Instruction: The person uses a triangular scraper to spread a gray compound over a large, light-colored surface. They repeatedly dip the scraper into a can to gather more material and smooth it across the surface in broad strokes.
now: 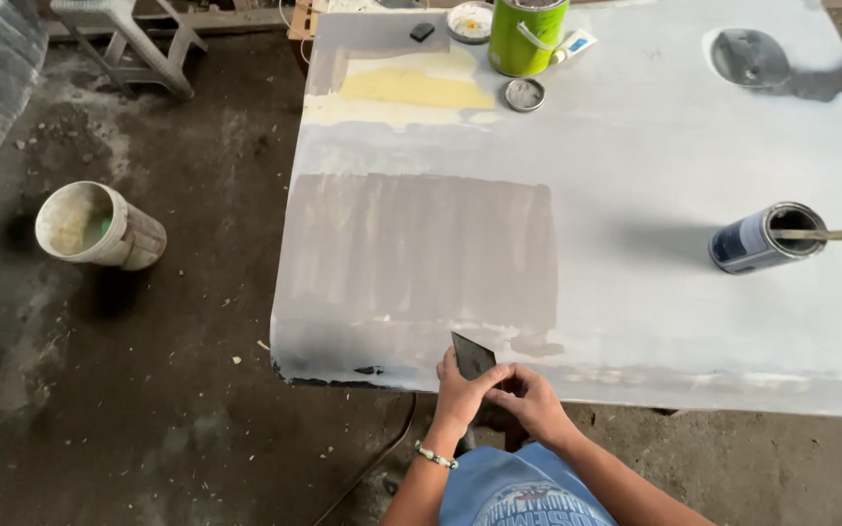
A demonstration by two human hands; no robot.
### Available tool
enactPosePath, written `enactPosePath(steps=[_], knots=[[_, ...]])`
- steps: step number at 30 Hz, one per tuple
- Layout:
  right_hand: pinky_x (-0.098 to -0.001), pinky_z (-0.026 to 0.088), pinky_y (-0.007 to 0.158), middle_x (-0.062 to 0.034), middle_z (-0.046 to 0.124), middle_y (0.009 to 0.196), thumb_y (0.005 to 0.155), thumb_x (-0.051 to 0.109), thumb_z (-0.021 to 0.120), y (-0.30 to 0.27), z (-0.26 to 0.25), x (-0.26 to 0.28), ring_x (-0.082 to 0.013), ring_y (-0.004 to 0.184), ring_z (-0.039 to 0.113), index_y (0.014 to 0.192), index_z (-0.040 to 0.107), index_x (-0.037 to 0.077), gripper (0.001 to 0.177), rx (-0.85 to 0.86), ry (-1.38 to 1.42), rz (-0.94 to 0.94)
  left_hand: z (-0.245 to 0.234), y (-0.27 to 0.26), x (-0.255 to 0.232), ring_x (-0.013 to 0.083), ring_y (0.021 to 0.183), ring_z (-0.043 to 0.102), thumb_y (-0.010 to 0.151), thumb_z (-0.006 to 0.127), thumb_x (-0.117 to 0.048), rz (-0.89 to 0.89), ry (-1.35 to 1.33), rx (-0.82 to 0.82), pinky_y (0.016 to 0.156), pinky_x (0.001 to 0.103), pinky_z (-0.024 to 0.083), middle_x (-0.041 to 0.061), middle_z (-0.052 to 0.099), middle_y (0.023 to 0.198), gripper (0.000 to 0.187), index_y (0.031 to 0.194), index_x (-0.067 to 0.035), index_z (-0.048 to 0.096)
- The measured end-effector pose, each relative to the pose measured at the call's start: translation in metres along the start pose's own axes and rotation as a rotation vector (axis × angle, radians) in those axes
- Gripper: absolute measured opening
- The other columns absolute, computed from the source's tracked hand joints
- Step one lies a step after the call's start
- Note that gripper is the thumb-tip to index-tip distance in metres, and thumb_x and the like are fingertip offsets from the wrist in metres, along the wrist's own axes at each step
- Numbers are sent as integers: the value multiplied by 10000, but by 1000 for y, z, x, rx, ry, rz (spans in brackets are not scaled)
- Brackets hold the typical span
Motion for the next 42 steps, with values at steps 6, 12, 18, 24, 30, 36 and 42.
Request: enactPosePath(steps=[6,12,18,24,30,36,42], knots=[[-278,361,582,-21,513,808,1028,184,680,34,9,-32,-110,665,425,1255,665,0,293,320,425,151,13,26,35,203,1125,590,838,780,-307,-113,-557,67,920,365,501,109,603,1227,699,1412,-60,466],[-289,530,750,-23,700,909,941,184,548,79,-15,-18,-127,840,648,1148,639,31,273,76,671,344,7,34,27,193,1079,572,886,696,-250,7,-753,52,935,371,491,70,574,1210,682,1475,-69,404],[-271,440,760,-5,598,877,1038,197,562,120,-38,-48,-101,846,525,1046,665,-4,226,-43,451,156,8,39,-7,184,1165,510,861,723,-229,158,-681,105,1032,346,444,79,500,1338,874,1588,-85,260],[-278,474,774,-3,617,878,1065,207,513,129,-25,-46,-104,843,541,1059,632,1,239,-4,514,119,4,33,-69,255,1361,497,793,818,-319,296,-483,119,1126,382,439,127,461,1477,1030,1582,-49,214],[-331,528,884,-95,703,1020,1069,218,506,136,-30,-28,-174,959,628,1153,650,9,268,96,458,77,2,43,-40,301,1248,577,730,827,-440,179,-234,243,1031,399,507,187,547,1376,996,1524,-16,402],[-523,213,1259,-139,364,1642,1029,473,396,223,-116,-11,-352,1490,347,1583,378,167,633,-222,-766,-184,-25,35,-35,277,1266,570,774,692,-556,192,-284,187,1053,401,502,163,567,1379,950,1520,-32,419],[-530,-15,1241,-79,42,1687,927,735,428,114,26,-12,-379,1564,-21,1598,202,276,844,629,-1385,-284,-45,29,-20,255,1267,538,906,636,-433,256,-449,153,1097,368,405,159,578,1386,771,1504,26,473]])
Point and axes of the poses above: each hand's wrist, its own y-axis towards the middle knuckle, its own z-axis out of the palm, x = y × z, the point moved 8 cm from there along y, towards the middle knuckle
